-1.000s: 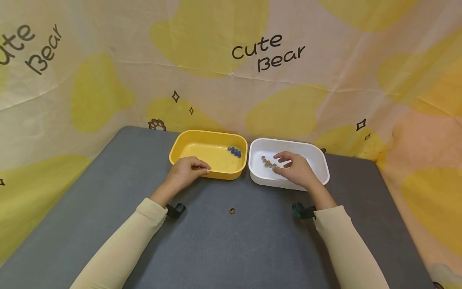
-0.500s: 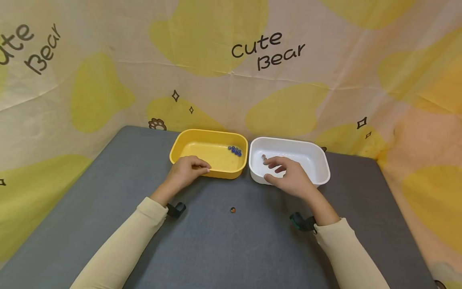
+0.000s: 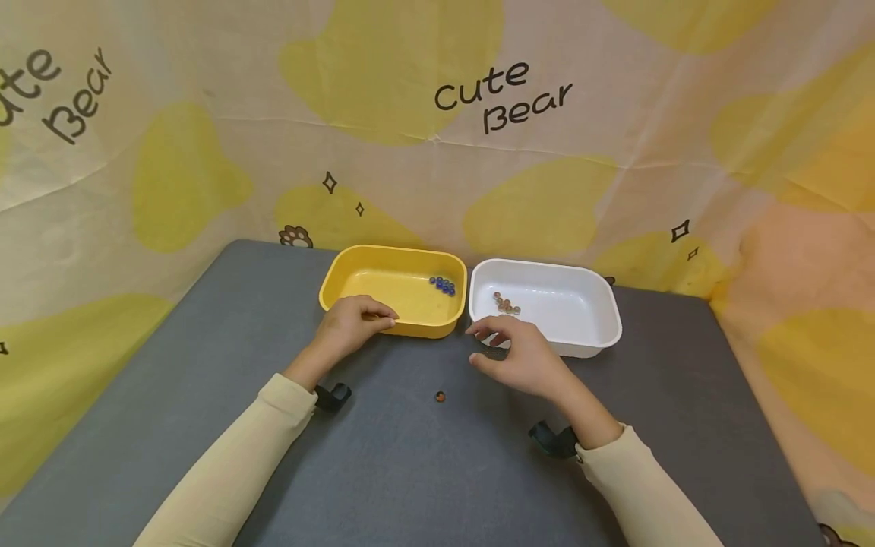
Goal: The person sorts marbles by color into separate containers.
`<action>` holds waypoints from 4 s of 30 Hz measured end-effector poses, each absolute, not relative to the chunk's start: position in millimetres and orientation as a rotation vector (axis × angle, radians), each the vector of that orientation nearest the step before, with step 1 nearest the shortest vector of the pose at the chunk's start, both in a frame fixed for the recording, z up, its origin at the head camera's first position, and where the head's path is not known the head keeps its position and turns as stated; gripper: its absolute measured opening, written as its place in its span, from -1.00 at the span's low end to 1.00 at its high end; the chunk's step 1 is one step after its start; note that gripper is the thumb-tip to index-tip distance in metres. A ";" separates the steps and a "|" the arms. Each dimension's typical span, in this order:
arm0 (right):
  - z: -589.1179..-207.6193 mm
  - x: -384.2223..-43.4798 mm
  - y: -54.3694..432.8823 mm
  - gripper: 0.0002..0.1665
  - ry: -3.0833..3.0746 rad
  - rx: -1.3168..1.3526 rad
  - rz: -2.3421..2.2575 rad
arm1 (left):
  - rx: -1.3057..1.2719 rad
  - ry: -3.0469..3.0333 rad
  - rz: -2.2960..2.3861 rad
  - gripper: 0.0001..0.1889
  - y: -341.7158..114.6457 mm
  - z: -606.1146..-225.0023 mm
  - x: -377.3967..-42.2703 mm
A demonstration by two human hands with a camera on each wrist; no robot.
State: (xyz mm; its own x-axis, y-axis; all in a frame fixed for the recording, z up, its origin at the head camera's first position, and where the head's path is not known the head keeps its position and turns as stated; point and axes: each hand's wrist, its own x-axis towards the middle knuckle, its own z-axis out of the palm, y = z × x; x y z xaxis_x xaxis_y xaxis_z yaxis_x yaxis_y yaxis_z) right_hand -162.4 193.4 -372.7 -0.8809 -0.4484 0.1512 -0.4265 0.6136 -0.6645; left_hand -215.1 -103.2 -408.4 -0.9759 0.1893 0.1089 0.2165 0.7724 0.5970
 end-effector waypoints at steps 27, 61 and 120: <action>-429.3 -150.4 150.3 -0.78 2.745 -0.906 -0.864 | -0.313 -2.925 -1.000 -0.86 -101.9 -407.6 -214.0; -437.4 -154.5 143.4 -0.86 2.781 -0.886 -0.771 | -0.294 -2.906 -1.032 -0.88 -100.6 -408.3 -214.1; -383.5 -241.3 249.0 -0.83 3.051 -0.442 -0.946 | -0.319 -2.914 -1.002 -0.87 -102.6 -409.3 -214.1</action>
